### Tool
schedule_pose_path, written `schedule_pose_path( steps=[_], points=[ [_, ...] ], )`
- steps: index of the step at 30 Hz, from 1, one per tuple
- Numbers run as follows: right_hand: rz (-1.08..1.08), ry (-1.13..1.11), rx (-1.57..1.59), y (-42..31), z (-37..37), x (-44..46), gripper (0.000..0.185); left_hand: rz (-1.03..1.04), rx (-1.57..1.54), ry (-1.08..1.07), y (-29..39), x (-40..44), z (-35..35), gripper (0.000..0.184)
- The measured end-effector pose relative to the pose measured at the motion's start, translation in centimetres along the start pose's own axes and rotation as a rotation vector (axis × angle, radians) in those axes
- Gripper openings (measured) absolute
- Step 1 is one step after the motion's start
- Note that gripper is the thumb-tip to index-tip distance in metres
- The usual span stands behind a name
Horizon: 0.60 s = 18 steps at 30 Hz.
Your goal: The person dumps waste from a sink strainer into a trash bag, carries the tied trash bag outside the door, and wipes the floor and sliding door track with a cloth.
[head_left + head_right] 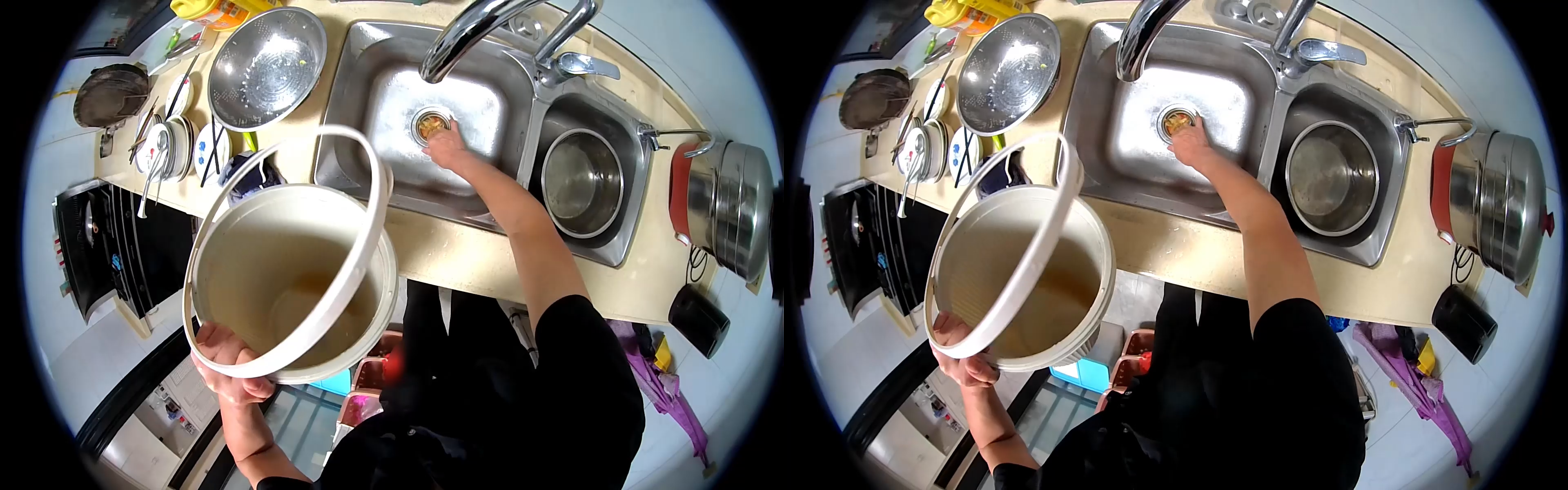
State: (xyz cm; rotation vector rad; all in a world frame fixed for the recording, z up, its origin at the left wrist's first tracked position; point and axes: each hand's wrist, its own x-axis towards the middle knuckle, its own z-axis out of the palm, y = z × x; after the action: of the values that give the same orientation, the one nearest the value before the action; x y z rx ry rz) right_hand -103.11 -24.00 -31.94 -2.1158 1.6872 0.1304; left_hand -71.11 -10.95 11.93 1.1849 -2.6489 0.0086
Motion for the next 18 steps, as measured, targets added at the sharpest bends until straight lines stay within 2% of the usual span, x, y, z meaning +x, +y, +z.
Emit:
schedule_pose_path(
  steps=[4,7,9,13,15,18],
  points=[
    [-0.012,-0.019,0.008,0.0,0.1,0.0,0.039,0.038,-0.081,-0.029,-0.1,2.1,0.9,0.044],
    [0.017,-0.119,0.014,0.2,0.3,0.4,0.038,0.051,-0.108,-0.035,-0.3,2.7,1.1,0.041],
    [-0.006,0.044,0.008,0.2,1.0,0.2,0.04,0.045,-0.116,-0.023,-0.6,2.9,1.7,0.041],
    [-0.007,0.076,-0.015,0.2,1.8,0.4,0.041,0.038,-0.102,-0.032,-1.1,2.9,2.1,0.04],
    [-0.014,0.188,-0.02,-0.1,1.9,0.4,0.042,0.023,-0.114,-0.058,-1.2,3.0,2.3,0.041],
    [0.029,0.069,0.053,0.1,1.1,0.4,0.046,-0.012,-0.127,0.021,-1.2,3.4,3.0,0.043]
  ],
)
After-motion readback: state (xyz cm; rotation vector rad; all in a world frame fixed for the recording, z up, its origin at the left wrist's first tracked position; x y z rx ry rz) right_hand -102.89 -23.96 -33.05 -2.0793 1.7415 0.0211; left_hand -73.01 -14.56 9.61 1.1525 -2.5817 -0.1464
